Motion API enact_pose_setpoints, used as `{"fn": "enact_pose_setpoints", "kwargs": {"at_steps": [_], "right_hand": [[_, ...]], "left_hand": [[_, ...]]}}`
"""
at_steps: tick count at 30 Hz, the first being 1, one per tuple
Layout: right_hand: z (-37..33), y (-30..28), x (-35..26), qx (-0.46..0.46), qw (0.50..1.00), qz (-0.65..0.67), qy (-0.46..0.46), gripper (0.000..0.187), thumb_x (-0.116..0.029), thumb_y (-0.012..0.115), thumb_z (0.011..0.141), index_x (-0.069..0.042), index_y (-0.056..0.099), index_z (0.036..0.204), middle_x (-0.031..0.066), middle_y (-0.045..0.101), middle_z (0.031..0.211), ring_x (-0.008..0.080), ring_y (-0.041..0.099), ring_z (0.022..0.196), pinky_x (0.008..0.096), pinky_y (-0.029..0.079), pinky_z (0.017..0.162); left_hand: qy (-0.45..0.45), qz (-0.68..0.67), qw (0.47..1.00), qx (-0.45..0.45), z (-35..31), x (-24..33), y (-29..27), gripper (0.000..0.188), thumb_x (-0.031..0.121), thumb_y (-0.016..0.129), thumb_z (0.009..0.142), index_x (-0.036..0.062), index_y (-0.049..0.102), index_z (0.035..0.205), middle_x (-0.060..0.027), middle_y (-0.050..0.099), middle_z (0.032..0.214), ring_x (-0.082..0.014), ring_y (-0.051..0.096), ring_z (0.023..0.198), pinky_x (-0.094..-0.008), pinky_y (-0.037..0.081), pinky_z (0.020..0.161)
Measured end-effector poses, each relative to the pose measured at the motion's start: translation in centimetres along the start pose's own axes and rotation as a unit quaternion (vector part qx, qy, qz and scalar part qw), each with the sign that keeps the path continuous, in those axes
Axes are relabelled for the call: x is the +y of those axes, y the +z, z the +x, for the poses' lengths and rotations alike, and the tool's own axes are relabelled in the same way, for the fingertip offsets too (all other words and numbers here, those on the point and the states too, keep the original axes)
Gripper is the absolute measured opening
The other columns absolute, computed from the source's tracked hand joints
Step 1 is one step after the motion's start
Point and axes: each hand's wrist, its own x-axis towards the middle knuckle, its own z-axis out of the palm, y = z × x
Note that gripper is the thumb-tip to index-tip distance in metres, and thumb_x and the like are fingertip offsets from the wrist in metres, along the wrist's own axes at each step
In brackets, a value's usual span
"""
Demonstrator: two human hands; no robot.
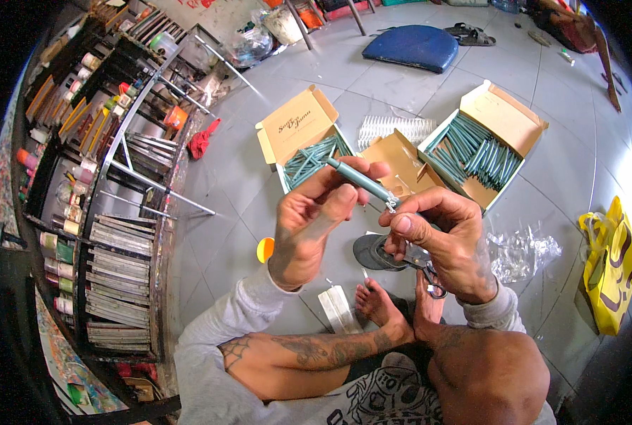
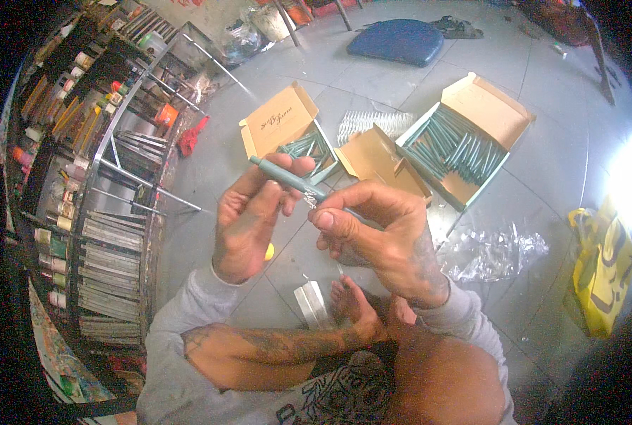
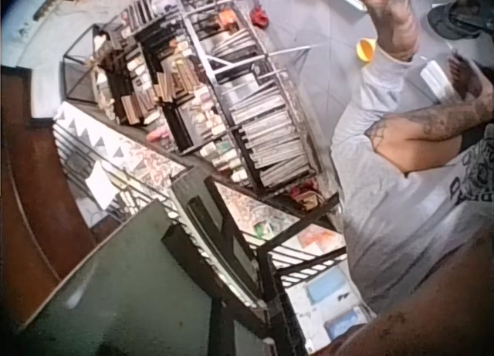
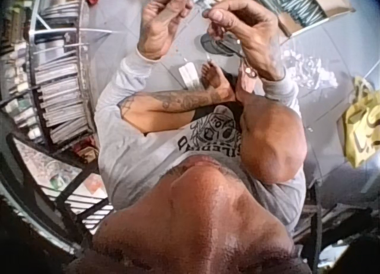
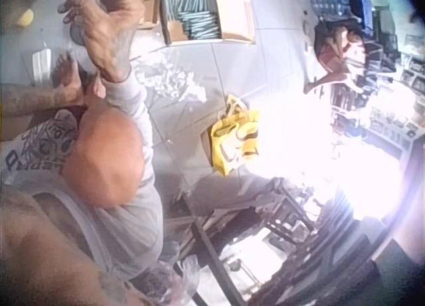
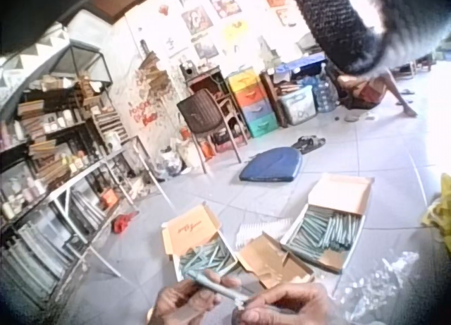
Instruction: The person removes small white plastic pieces from a plastic strip and slides them onto a blue rod by hand.
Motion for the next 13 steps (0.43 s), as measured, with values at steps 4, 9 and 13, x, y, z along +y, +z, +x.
{"fn": "enact_pose_setpoints", "kwargs": {"at_steps": [4,9,13], "right_hand": [[-0.1,0.2,-0.1,0.006,1.000,-0.002,0.009,0.017,-0.015,0.074,0.091,0.001,0.068,0.094,0.0081,0.069,0.085,0.0129,0.065,0.073,0.0281,0.054,0.067],[0.0,-0.1,0.5,-0.020,1.000,-0.015,-0.005,0.016,-0.015,0.073,0.091,0.000,0.068,0.096,0.0072,0.068,0.085,0.0136,0.066,0.076,0.0287,0.055,0.068],[0.2,-0.3,0.7,-0.053,0.999,-0.003,0.008,0.018,-0.015,0.071,0.093,-0.001,0.067,0.102,0.0085,0.068,0.087,0.0156,0.067,0.077,0.0300,0.055,0.069]], "left_hand": [[0.023,0.079,0.994,0.073,-0.3,1.2,0.9,0.035,0.022,0.061,0.100,0.0027,0.060,0.129,-0.0131,0.069,0.115,-0.0175,0.069,0.094,-0.0270,0.056,0.071],[0.029,0.128,0.989,0.072,0.0,1.3,0.9,0.033,0.023,0.060,0.101,-0.0002,0.063,0.124,-0.0127,0.069,0.111,-0.0197,0.071,0.091,-0.0271,0.057,0.064],[0.013,0.176,0.983,0.042,-0.1,2.4,0.8,0.031,0.020,0.059,0.101,-0.0002,0.063,0.124,-0.0128,0.069,0.112,-0.0198,0.070,0.093,-0.0261,0.058,0.064]]}}
